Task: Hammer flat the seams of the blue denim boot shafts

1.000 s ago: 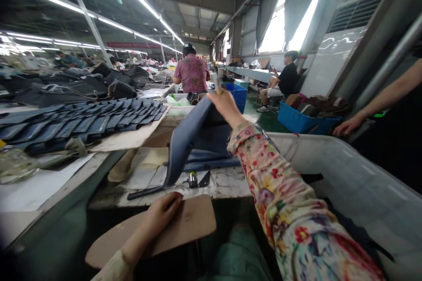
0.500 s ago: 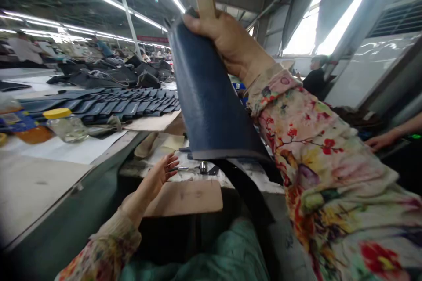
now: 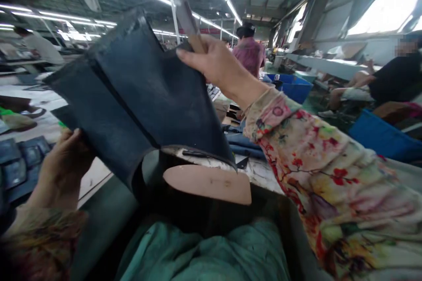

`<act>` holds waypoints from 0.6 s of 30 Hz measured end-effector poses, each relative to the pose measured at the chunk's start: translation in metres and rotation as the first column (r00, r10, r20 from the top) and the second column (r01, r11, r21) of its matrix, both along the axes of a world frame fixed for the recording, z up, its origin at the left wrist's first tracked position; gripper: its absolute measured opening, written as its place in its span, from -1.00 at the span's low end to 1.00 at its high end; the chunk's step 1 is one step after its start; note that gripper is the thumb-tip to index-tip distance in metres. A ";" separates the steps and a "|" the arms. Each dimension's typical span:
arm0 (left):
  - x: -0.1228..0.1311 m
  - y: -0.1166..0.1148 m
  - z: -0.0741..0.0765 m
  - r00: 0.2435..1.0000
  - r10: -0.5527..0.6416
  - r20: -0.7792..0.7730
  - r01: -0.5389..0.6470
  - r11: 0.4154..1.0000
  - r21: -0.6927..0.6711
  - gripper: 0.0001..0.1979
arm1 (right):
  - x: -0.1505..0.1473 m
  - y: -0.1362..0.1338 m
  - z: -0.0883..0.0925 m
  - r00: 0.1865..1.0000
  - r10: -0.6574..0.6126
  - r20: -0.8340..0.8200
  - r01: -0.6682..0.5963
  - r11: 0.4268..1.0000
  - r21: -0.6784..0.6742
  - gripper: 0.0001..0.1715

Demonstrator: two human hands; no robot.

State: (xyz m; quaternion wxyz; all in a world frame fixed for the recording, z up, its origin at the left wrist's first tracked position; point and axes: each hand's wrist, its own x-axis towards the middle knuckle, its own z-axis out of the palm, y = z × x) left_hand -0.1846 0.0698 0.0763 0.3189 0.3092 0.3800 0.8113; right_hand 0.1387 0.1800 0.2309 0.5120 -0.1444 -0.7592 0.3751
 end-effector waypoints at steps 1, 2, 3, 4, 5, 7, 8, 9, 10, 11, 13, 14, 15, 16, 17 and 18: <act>0.000 -0.002 -0.008 1.000 0.029 0.008 -0.029 0.999 -0.026 -0.87 | -0.002 0.002 -0.009 0.998 -0.037 0.042 0.038 0.999 -0.028 -0.79; 0.001 -0.003 -0.017 0.998 0.053 0.034 -0.051 0.997 -0.059 -0.86 | -0.003 0.004 -0.017 0.995 -0.061 0.080 0.066 0.996 -0.053 -0.78; 0.003 -0.002 -0.027 0.995 0.067 0.073 -0.060 0.994 -0.097 -0.87 | -0.002 0.005 -0.023 0.991 -0.072 0.111 0.080 0.994 -0.068 -0.77; 0.007 0.000 -0.038 0.991 0.071 0.110 -0.056 0.989 -0.135 -0.88 | -0.001 0.006 -0.028 0.988 -0.077 0.136 0.087 0.993 -0.076 -0.78; 0.011 0.002 -0.048 0.988 0.064 0.139 -0.039 0.984 -0.171 -0.88 | 0.002 0.008 -0.033 0.985 -0.080 0.155 0.093 0.992 -0.079 -0.78; 0.022 0.008 -0.068 0.984 0.033 0.174 0.006 0.976 -0.216 -0.87 | 0.010 0.010 -0.041 0.976 -0.094 0.197 0.111 0.991 -0.077 -0.77; 0.028 0.010 -0.078 0.981 0.019 0.191 0.024 0.974 -0.224 -0.86 | 0.014 0.012 -0.044 0.969 -0.104 0.225 0.123 0.990 -0.073 -0.76; 0.034 0.013 -0.087 0.978 0.007 0.207 0.041 0.973 -0.226 -0.85 | 0.020 0.013 -0.048 0.961 -0.116 0.253 0.136 0.989 -0.065 -0.76; 0.040 0.014 -0.096 0.975 -0.004 0.221 0.054 0.973 -0.223 -0.85 | 0.025 0.015 -0.052 0.951 -0.129 0.281 0.150 0.987 -0.054 -0.75; 0.047 0.016 -0.103 0.973 -0.014 0.232 0.066 0.973 -0.219 -0.86 | 0.029 0.016 -0.055 0.941 -0.143 0.307 0.164 0.986 -0.042 -0.75; 0.058 0.020 -0.116 0.969 -0.026 0.246 0.079 0.975 -0.209 -0.88 | 0.037 0.017 -0.062 0.921 -0.166 0.352 0.184 0.983 -0.017 -0.76; 0.063 0.022 -0.120 0.968 -0.024 0.249 0.076 0.976 -0.203 -0.90 | 0.039 0.017 -0.064 0.915 -0.176 0.363 0.191 0.982 -0.004 -0.77; 0.067 0.024 -0.122 0.969 -0.019 0.248 0.069 0.978 -0.195 -0.91 | 0.040 0.016 -0.065 0.912 -0.184 0.366 0.194 0.981 0.008 -0.77; 0.069 0.027 -0.122 0.969 -0.011 0.245 0.057 0.981 -0.184 -0.91 | 0.041 0.014 -0.065 0.914 -0.187 0.359 0.194 0.981 0.016 -0.77; 0.070 0.029 -0.120 0.971 -0.002 0.239 0.044 0.984 -0.174 -0.92 | 0.041 0.012 -0.063 0.922 -0.188 0.339 0.193 0.981 0.017 -0.77; 0.069 0.031 -0.115 0.973 0.010 0.231 0.028 0.987 -0.160 -0.93 | 0.040 0.009 -0.060 0.937 -0.187 0.296 0.195 0.981 0.001 -0.77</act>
